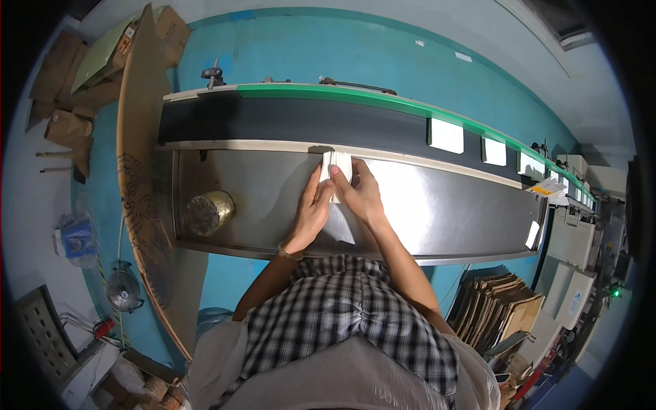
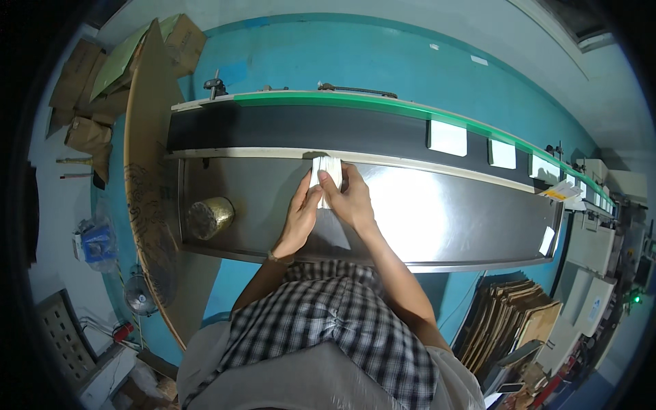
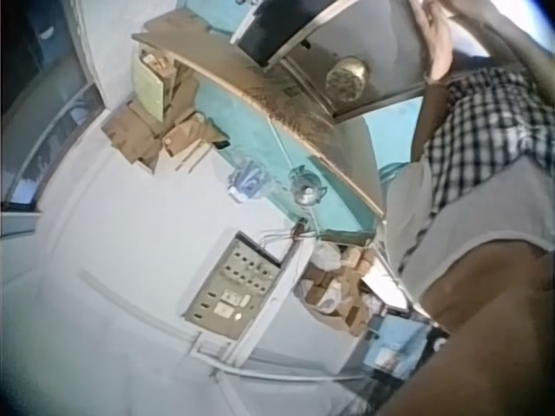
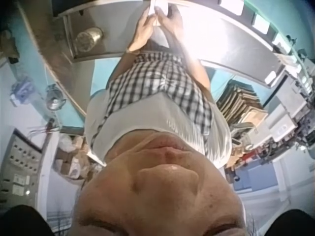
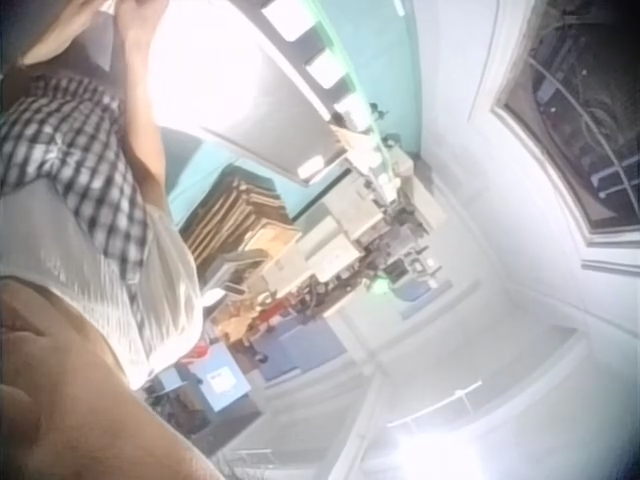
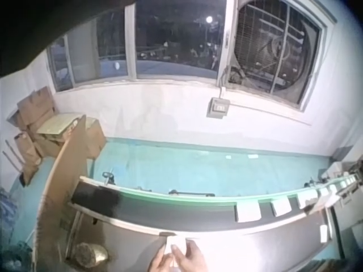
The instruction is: Sort and arrange stacks of paper products from a machine onto a conveyor belt.
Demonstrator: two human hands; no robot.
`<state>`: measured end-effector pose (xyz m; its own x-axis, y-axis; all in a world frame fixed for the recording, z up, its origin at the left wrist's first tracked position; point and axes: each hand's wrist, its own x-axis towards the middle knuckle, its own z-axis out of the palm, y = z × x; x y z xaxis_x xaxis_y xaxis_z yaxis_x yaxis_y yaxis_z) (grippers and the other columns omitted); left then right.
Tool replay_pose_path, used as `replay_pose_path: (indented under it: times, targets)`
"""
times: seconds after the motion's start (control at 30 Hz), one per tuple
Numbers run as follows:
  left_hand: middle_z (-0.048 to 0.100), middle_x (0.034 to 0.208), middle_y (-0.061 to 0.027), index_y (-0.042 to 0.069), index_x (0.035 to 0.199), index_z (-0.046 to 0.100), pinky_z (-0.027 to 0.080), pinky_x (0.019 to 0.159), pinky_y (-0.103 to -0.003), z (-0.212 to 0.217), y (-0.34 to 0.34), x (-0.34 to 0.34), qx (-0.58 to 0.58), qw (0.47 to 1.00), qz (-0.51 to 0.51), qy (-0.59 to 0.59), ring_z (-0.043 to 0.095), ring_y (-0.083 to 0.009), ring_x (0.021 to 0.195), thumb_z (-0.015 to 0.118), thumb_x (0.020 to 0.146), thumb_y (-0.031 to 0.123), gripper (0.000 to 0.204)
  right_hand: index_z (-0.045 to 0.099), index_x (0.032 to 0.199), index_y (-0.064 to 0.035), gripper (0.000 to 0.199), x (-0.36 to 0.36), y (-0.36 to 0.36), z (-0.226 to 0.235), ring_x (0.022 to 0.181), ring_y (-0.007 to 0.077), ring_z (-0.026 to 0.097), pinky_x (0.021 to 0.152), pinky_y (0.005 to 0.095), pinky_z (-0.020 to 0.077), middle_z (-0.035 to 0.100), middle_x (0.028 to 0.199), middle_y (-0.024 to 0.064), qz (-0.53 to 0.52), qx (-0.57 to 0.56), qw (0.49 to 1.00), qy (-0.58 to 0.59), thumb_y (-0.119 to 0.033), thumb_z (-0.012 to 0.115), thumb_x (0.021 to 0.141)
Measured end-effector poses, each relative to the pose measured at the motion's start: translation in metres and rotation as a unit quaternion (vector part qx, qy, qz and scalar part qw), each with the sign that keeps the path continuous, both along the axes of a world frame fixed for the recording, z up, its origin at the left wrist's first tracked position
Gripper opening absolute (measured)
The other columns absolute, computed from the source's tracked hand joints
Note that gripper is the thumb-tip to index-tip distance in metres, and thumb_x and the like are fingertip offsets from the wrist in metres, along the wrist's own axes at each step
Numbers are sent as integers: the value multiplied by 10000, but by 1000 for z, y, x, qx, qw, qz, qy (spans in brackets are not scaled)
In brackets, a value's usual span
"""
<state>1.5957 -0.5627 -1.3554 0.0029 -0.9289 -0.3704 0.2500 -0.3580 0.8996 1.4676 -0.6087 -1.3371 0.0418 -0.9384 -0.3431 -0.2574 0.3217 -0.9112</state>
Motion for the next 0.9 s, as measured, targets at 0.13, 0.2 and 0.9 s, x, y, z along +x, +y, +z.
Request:
replay_pose_path:
  times: [0.13,0.2,0.9]
  targets:
    - [576,1288,-91,34,1532,322,433,974,-266,-5,0,2,1,1000,11,4,546,-118,1122,507,1041,155,539,593,1196,75,541,2,-5,14,761,120,585,669,272,476,671,893,102,23,23,998,57,-389,697,938]
    - [577,1287,-88,38,1534,320,440,959,-260,-6,-1,1,5,1000,12,-7,549,-108,1115,516,1037,152,547,592,1196,79,544,2,-5,11,761,121,586,669,272,476,672,896,106,26,28,996,76,-387,698,936]
    - [641,1196,-45,25,1435,445,457,878,-239,-16,-3,11,52,998,13,12,577,-86,1055,511,1054,196,423,666,1112,49,401,-8,3,-13,696,116,569,641,281,470,665,776,88,1,60,998,2,-327,622,981]
